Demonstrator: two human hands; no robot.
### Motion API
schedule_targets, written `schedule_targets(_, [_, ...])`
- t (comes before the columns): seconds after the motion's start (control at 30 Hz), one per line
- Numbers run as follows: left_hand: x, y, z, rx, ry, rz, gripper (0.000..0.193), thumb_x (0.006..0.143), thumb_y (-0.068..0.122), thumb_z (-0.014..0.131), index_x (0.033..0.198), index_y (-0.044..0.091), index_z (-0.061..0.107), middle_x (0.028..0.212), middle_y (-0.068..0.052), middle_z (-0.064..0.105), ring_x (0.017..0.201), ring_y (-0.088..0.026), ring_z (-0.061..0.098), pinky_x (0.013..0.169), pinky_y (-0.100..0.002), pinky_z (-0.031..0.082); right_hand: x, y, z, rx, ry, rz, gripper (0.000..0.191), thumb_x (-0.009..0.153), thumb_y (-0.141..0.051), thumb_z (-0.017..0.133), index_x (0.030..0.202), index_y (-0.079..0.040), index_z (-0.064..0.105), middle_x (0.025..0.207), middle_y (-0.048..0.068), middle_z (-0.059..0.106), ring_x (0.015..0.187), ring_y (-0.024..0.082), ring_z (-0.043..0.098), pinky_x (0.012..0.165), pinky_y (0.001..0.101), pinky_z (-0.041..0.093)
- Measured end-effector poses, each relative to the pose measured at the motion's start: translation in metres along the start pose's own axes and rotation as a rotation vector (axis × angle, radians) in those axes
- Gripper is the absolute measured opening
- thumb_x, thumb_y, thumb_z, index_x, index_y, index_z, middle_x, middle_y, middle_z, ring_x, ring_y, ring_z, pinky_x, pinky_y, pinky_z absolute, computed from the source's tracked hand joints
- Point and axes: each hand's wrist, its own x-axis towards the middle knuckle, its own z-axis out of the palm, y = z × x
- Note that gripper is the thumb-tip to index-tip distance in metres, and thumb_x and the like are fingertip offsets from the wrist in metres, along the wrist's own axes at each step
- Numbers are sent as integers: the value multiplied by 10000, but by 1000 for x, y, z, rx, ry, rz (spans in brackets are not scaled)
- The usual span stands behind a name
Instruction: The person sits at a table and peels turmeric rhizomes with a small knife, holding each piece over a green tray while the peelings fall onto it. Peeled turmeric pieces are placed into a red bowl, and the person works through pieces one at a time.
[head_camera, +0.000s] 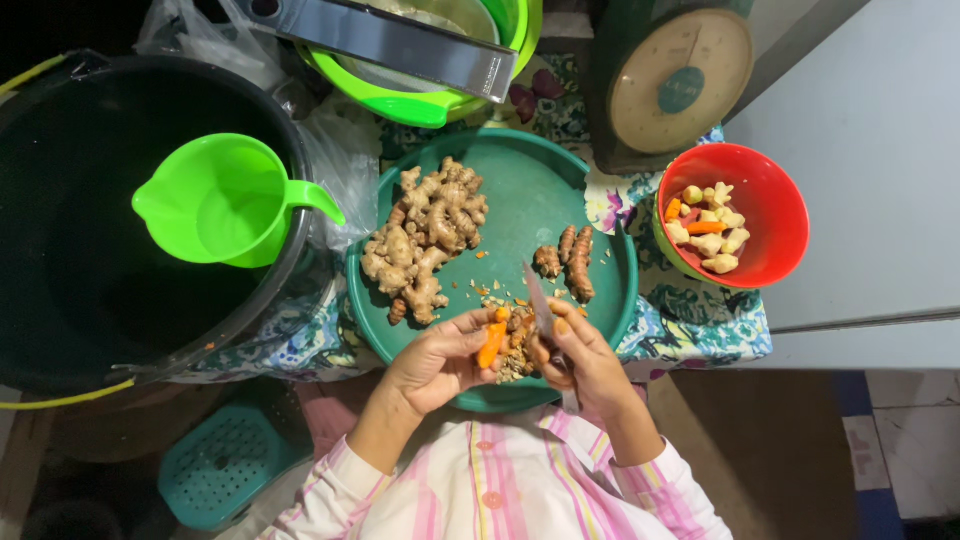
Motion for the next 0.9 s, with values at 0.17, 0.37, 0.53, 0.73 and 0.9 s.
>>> schedule_targets(0.17, [0, 0, 12, 225, 211, 150, 458, 905, 70, 683, 1353, 35, 596, 1111, -73, 718, 945, -173, 706, 773, -339, 614, 3, 12, -7, -176, 97, 33, 383, 1163, -319, 485, 1215, 55, 546, 791, 24, 528, 517, 37, 380, 428, 209, 258])
schedule_targets(0.37, [2, -5, 19, 330, 209, 260, 476, 891, 28, 690, 1356, 38, 587, 1139, -69, 712, 957, -145, 702, 754, -309, 620, -2, 5, 7, -282, 262, -76, 349, 994, -238, 524, 1328, -162, 459, 776, 8, 628, 461, 40, 420, 383, 208, 286])
schedule_targets(0.53, [7, -9, 15, 375, 202, 293, 397, 919, 10, 683, 1311, 15, 623, 1124, -67, 711, 953, -140, 700, 777, -300, 624, -10, 2, 24, -496, 227, -165, 431, 1039, -191, 539, 1463, -110, 547, 800, -16, 606, 558, 37, 446, 478, 197, 350])
schedule_targets(0.73, [9, -11, 8, 438, 160, 329, 331, 914, -19, 648, 1243, 20, 655, 1057, -67, 720, 939, -150, 716, 772, -303, 629, -20, -2, 44, -892, 179, -304, 532, 977, -77, 645, 1494, -114, 524, 864, 55, 665, 716, 95, 563, 659, 243, 480])
schedule_targets(0.9, [11, -14, 8, 478, 164, 360, 280, 920, -23, 660, 1194, 28, 696, 995, -58, 729, 871, -148, 709, 739, -297, 614, -17, -8, 54, -988, 146, -528, 488, 931, -7, 654, 1408, -77, 576, 1154, 123, 731, 885, 154, 700, 767, 291, 547])
